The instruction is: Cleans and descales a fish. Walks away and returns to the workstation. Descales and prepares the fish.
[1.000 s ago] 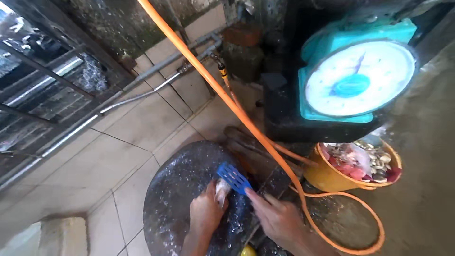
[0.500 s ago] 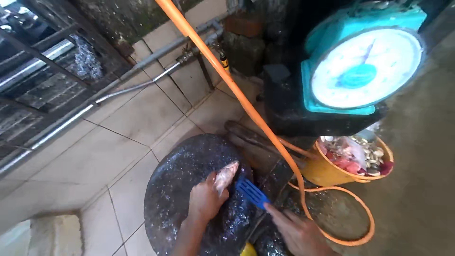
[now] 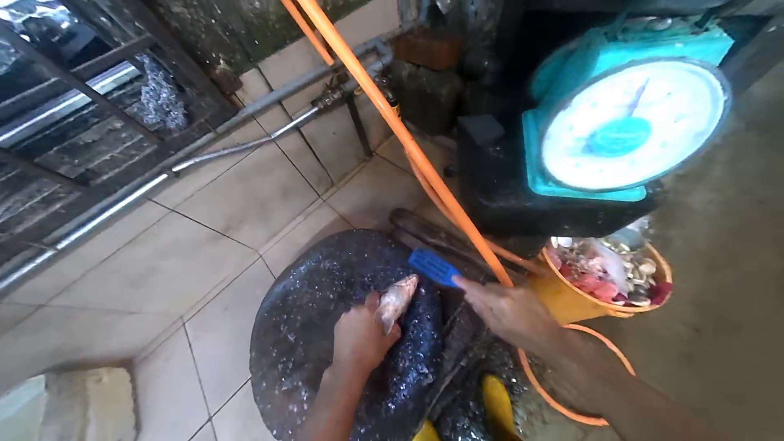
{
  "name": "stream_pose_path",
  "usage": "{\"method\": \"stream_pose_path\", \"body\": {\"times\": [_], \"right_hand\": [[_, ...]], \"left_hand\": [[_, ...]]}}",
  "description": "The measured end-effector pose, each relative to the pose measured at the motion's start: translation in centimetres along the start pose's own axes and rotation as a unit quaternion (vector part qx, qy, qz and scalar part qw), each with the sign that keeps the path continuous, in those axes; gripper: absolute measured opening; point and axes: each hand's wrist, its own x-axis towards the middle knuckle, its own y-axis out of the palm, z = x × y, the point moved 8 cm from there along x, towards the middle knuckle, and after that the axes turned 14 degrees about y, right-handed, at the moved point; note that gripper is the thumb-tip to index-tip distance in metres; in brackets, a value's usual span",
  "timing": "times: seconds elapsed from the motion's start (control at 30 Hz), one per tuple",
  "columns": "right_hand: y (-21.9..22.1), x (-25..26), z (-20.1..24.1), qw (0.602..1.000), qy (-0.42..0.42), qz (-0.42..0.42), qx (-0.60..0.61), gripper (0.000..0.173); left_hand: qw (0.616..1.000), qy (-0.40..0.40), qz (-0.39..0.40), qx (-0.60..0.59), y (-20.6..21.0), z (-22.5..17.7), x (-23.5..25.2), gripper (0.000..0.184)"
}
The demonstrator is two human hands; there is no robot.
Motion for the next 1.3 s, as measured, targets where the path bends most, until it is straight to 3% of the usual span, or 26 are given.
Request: {"method": "stream_pose_path", "body": {"times": [0.13, 0.27, 0.37, 0.47, 0.57, 0.7, 0.8, 0.9, 1.0, 1.13, 1.3], "right_hand": [[0.5, -2.6, 2.0, 0.999, -0.041, -0.018, 0.029, 0.037], [1.5, -1.9, 0.1, 0.998, 0.029, -0.014, 0.046, 0.039], [1.7, -3.0, 1.9, 0.997, -0.008, -0.01, 0.07, 0.038], [1.7, -1.9, -0.8, 0.996, 0.047, 0.015, 0.07, 0.04], [0.8, -2.1, 0.8, 0.993, 0.014, 0.072, 0.094, 0.039], [0.8, -1.2, -1.4, 0.982, 0.084, 0.161, 0.06, 0.043], [0.6, -2.4, 0.9, 0.983, 0.036, 0.144, 0.108, 0.039], [0.5, -1.2, -1.2, 0.986, 0.078, 0.122, 0.086, 0.04], [0.4, -1.6, 1.5, 0.996, -0.024, 0.061, 0.061, 0.038], [1.1, -0.6, -0.7, 0.995, -0.065, -0.081, 0.01, 0.037], [2.5, -1.3, 0.9, 0.981, -0.172, -0.091, 0.005, 0.038]], "left_hand": [[1.0, -0.004, 0.004, 0.006, 0.1, -0.1, 0.1, 0.072], [1.0, 0.005, 0.013, -0.004, -0.1, 0.4, 0.4, 0.071], [1.0, 0.016, 0.007, -0.015, -0.2, 0.9, 0.7, 0.072], [1.0, 0.015, 0.025, -0.01, -0.4, 0.6, 0.8, 0.074], [1.0, 0.012, 0.019, -0.003, -0.4, 0.5, 0.7, 0.071], [0.999, 0.009, 0.031, 0.016, -0.1, 0.2, 0.6, 0.073], [0.999, 0.018, 0.036, 0.022, 0.0, 0.6, 0.8, 0.073], [0.998, 0.034, 0.043, 0.026, 0.0, 0.8, 1.2, 0.073], [0.998, 0.052, 0.038, -0.029, -0.4, 2.0, 1.4, 0.071], [0.996, 0.039, 0.032, -0.07, -0.9, 3.0, 1.8, 0.075], [0.996, 0.06, 0.05, -0.034, -0.8, 2.6, 1.7, 0.075]]}}
